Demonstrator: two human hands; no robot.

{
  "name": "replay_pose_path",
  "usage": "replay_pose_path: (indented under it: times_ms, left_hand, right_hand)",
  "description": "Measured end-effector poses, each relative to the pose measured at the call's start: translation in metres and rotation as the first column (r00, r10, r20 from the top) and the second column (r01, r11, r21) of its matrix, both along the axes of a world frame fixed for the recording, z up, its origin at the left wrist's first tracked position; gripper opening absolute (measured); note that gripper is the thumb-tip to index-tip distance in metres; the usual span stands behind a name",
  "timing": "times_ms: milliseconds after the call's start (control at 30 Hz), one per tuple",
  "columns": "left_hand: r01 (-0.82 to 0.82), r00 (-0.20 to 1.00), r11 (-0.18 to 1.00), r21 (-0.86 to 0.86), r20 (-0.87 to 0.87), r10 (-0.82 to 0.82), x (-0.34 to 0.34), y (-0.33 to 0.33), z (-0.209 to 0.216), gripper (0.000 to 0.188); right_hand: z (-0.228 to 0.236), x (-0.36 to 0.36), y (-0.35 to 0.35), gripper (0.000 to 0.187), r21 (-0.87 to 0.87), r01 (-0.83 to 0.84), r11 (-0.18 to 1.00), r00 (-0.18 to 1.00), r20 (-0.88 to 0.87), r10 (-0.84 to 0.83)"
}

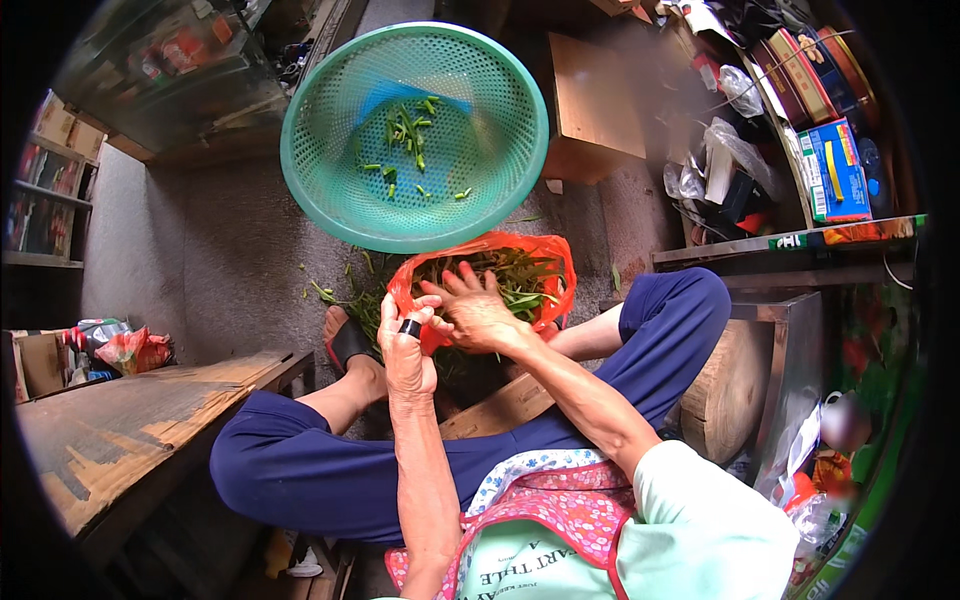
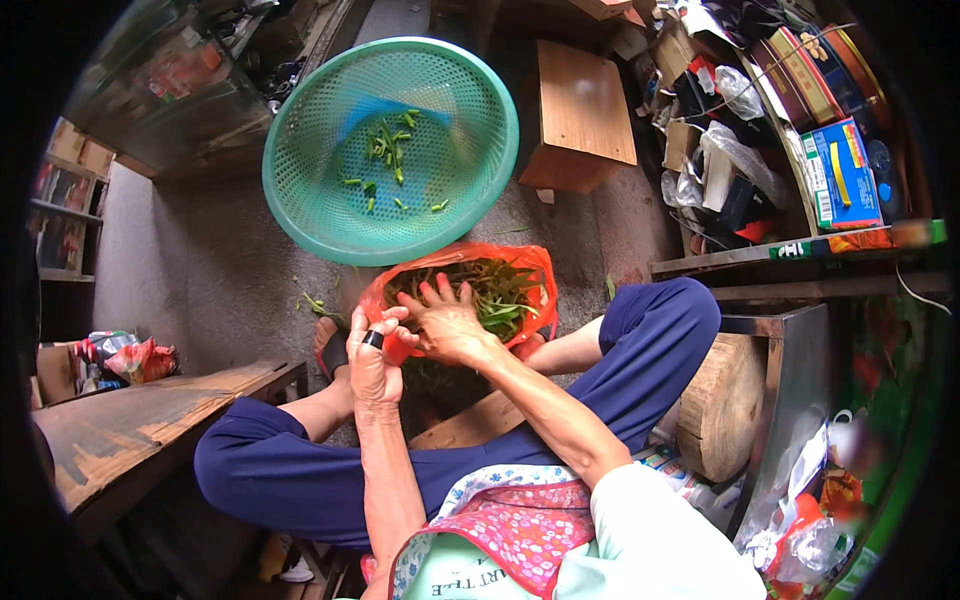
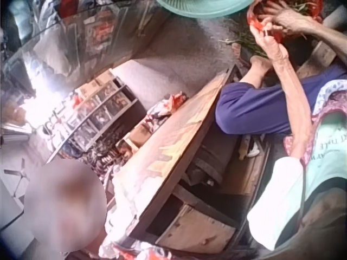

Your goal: The person sits on the floor and picks green leafy vegetables from a green basket, stripping the leaves from the stems by hand. The leaves are placed into a red plastic bag, and the stems are discarded onto the floor. The person continues this process until the basket is empty.

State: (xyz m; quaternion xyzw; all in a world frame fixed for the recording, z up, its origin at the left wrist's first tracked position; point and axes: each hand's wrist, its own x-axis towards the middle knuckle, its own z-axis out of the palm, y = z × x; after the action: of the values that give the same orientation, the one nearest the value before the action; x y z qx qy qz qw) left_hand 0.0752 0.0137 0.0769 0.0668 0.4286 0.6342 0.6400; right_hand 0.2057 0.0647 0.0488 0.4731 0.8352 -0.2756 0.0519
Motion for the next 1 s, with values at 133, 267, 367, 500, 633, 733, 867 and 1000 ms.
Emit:
replay_pose_path:
  times_ms: [133,267,367,500,633,733,867,1000]
  left_hand:
    - [-0.049,0.998,0.998,-0.047,-0.051,0.046,-0.006,-0.005,-0.009,0.036]
    - [0.103,0.986,0.982,-0.159,-0.112,-0.122,0.008,-0.006,0.001,0.036]
    - [0.493,0.838,0.862,-0.119,-0.203,-0.507,0.028,-0.010,0.014,0.047]
    - [0.549,0.722,0.813,-0.196,-0.378,-0.579,0.050,-0.024,0.013,0.050]
    - [0.594,0.670,0.781,-0.194,-0.418,-0.614,0.054,-0.027,0.005,0.033]
    - [0.611,0.594,0.732,-0.302,-0.437,-0.675,0.052,-0.026,0.007,0.028]
    - [0.530,0.591,0.846,-0.052,-0.693,-0.413,0.058,-0.045,-0.021,0.024]
    - [0.542,0.380,0.841,0.007,-0.894,-0.237,0.072,-0.055,-0.078,0.022]
  right_hand:
    - [0.054,0.021,0.023,0.069,-0.370,0.372,0.851,0.784,-0.365,-0.502]
    - [0.055,0.033,0.064,0.087,-0.924,0.277,0.265,0.196,-0.215,-0.957]
    - [0.023,0.042,0.086,0.063,-0.948,0.130,0.292,0.131,-0.275,-0.952]
    - [0.049,0.033,0.071,0.031,-0.816,0.439,0.376,0.023,-0.409,-0.912]
    - [0.071,0.045,0.035,0.052,-0.561,0.476,0.678,0.297,-0.623,-0.724]
    - [0.082,0.045,0.004,0.074,0.093,0.565,0.820,0.637,-0.680,-0.362]
    - [0.078,0.046,-0.031,0.083,0.295,0.453,0.841,0.686,-0.719,-0.117]
    - [0.056,0.046,-0.034,0.078,0.419,0.391,0.820,0.757,-0.653,-0.027]
